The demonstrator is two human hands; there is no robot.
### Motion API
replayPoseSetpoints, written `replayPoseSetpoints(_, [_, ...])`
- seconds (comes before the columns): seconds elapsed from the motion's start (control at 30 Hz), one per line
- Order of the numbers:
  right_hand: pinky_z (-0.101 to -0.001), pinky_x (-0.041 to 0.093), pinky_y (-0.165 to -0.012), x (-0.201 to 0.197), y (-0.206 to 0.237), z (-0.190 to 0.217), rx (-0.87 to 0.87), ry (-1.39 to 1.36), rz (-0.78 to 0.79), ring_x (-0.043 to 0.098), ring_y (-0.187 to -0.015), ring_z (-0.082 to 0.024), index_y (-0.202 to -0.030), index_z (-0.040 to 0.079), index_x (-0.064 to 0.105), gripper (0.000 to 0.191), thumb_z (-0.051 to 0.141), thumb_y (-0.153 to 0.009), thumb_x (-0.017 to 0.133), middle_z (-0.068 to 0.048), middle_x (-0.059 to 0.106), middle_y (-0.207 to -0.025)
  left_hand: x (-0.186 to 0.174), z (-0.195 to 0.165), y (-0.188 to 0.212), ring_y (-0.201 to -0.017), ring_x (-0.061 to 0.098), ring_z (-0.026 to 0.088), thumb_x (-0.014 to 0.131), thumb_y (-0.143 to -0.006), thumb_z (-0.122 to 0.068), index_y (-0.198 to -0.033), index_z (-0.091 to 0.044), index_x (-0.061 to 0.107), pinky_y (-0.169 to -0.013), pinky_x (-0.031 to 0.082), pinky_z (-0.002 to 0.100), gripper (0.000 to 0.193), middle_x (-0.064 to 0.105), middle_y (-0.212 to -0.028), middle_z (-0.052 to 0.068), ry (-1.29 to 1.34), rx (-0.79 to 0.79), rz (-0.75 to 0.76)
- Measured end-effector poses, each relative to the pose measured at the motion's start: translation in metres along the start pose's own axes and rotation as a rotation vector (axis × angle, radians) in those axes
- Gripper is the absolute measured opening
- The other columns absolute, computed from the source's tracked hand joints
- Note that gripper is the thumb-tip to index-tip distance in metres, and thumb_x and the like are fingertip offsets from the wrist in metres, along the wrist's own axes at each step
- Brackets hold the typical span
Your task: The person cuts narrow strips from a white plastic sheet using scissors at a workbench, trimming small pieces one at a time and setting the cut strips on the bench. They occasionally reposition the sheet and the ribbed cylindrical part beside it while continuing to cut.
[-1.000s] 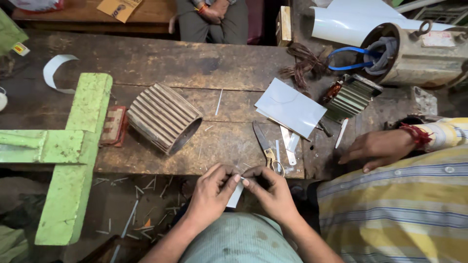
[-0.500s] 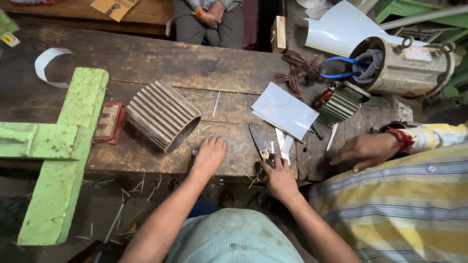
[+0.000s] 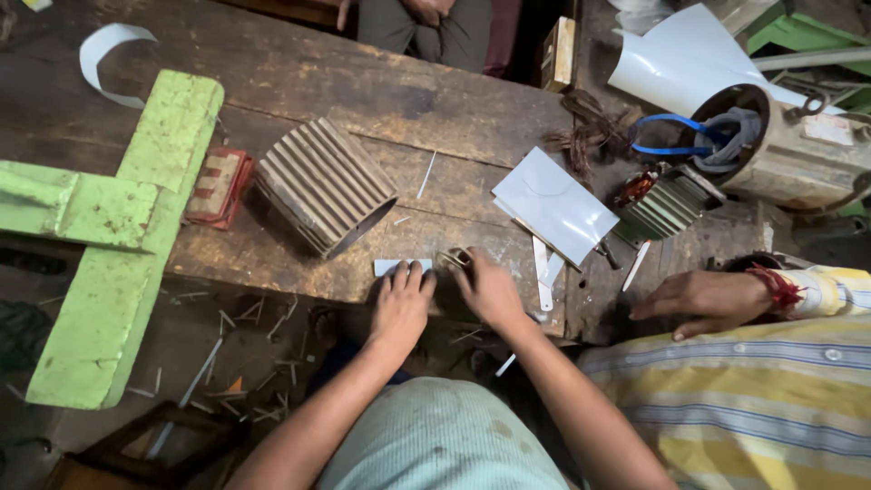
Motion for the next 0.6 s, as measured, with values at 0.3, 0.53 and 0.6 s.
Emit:
replayPoseSetpoints(0.3, [-0.0488, 0.056, -0.080, 0.033, -0.009, 0.026, -0.266, 0.307, -0.016, 0.067, -0.099, -0.041, -0.119, 0.007, 0.065, 0.032, 0.012, -0.087, 0.061, -0.018, 0.071, -0.105, 0.016, 0.006, -0.001, -0.134, 0.048, 0.035, 0.058, -0.092, -0.019, -0.129, -0.014, 0.064, -0.108, 0.043, 0.047, 0.037, 0.054, -0.142, 0.014, 0.096, -0.067, 0.042])
replayPoseSetpoints(0.53, [-0.0503, 0.055, -0.079, 0.026, -0.035, 0.028, -0.196, 0.112, 0.224, 0.068, -0.094, -0.042, -0.116, 0.011, 0.064, 0.028, 0.026, -0.092, 0.063, -0.020, 0.072, -0.102, -0.012, 0.002, -0.008, -0.131, 0.049, 0.037, 0.060, -0.082, -0.017, -0.137, -0.012, 0.063, -0.103, 0.045, 0.045, 0.056, 0.053, -0.140, 0.015, -0.038, -0.033, -0.100])
replayPoseSetpoints(0.6, [-0.0504, 0.056, -0.079, 0.013, -0.027, 0.042, -0.299, 0.209, 0.042, 0.069, -0.097, -0.042, -0.117, 0.011, 0.063, 0.028, 0.020, -0.091, 0.060, -0.019, 0.072, -0.103, -0.011, 0.002, -0.007, -0.132, 0.048, 0.036, 0.060, -0.083, -0.016, -0.134, -0.014, 0.063, -0.104, 0.045, 0.046, 0.052, 0.052, -0.142, 0.015, -0.002, -0.049, -0.042])
Point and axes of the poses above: each hand's wrist, its own y-axis away from the middle knuckle, its own x-axis out of the palm, z = x × y, the point moved 9 cm from there along -y, towards the middle knuckle
